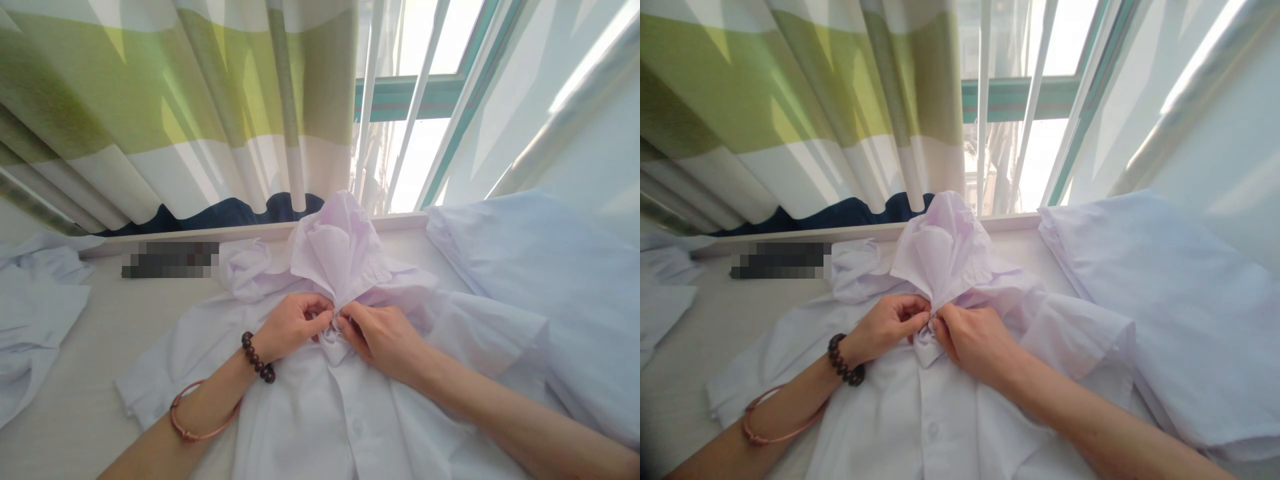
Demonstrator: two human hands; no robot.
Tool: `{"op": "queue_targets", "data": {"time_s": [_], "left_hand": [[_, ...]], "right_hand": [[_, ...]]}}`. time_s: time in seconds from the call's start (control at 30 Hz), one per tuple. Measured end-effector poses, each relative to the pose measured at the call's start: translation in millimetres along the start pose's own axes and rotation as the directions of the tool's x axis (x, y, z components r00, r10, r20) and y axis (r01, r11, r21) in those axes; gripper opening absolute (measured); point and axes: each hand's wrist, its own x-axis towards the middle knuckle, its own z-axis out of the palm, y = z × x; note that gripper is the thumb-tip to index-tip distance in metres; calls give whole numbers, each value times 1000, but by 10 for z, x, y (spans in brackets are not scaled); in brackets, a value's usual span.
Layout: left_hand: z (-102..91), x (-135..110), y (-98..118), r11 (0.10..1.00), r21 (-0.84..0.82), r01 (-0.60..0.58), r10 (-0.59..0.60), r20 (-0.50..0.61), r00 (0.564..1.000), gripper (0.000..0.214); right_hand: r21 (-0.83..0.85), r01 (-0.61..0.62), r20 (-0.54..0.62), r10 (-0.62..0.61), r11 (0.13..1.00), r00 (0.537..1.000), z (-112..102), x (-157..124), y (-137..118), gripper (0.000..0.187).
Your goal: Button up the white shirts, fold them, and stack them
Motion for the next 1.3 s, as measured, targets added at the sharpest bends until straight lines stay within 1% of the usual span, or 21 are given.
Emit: {"op": "queue_targets", "data": {"time_s": [0.1,0.17,0.2,0.27,0.33,0.37,0.4,0.53,0.6,0.73,0.8,0.87,0.9,0.97,1.0,1.07,1.13,1.17,1.2,1.23,1.3], "left_hand": [[5,-8,9,998,69,-4,6,-24,1000,19],[5,-9,18,998,69,-9,10,-22,1000,18],[3,-8,23,999,47,-8,8,-11,1000,18],[1,-6,34,1000,-11,2,-2,9,1000,18],[3,-6,45,999,-53,9,-9,10,1000,18],[7,-7,51,998,-60,7,-7,4,1000,18],[14,-10,56,998,-58,-1,1,-5,1000,19],[51,-20,70,1000,2,-29,29,-65,997,22],[68,-18,73,1000,21,-17,19,-84,996,24],[84,-10,78,1000,16,-16,17,-81,997,26],[83,-9,77,999,25,-30,32,-91,995,27],[78,-9,71,998,42,-42,46,-97,994,28],[73,-9,66,998,51,-47,52,-97,994,28],[60,-7,53,997,53,-51,56,-83,995,27],[54,-6,47,998,47,-51,54,-72,996,26],[44,-4,43,999,23,-43,44,-51,998,24],[42,-3,54,1000,-11,-21,20,-45,999,26],[43,-2,65,999,-35,0,-3,-60,998,29],[44,-1,78,997,-66,29,-34,-82,996,33],[45,2,92,993,-99,61,-72,-107,992,36],[45,13,120,981,-152,118,-144,-174,974,43]], "right_hand": [[64,-4,17,3,998,1000,-9,12,31,24],[216,-16,39,7,976,999,-30,43,69,21],[323,-29,54,12,946,998,-44,62,91,20],[541,-74,100,23,838,995,-74,98,131,20],[674,-133,155,37,726,987,-93,121,156,23],[697,-150,169,43,701,985,-95,124,159,24],[698,-149,163,47,700,985,-92,123,157,23],[588,-58,48,37,807,998,-48,91,124,19],[559,-42,32,30,828,999,-32,78,114,19],[579,-57,46,37,814,998,-27,84,110,21],[615,-100,62,79,782,995,-31,102,101,21],[679,-190,79,187,709,979,-40,130,89,23],[719,-251,91,270,648,959,-48,147,85,26],[792,-372,164,419,484,893,-70,183,88,36],[819,-414,209,464,398,861,-82,199,96,42],[860,-441,279,487,258,827,-95,219,122,47],[895,-408,278,488,182,827,-86,218,149,46],[907,-384,255,497,176,830,-72,210,159,44],[910,-365,227,503,194,834,-54,198,163,41],[907,-348,191,504,238,842,-36,183,163,39],[871,-305,106,457,387,883,-7,147,147,35]]}}
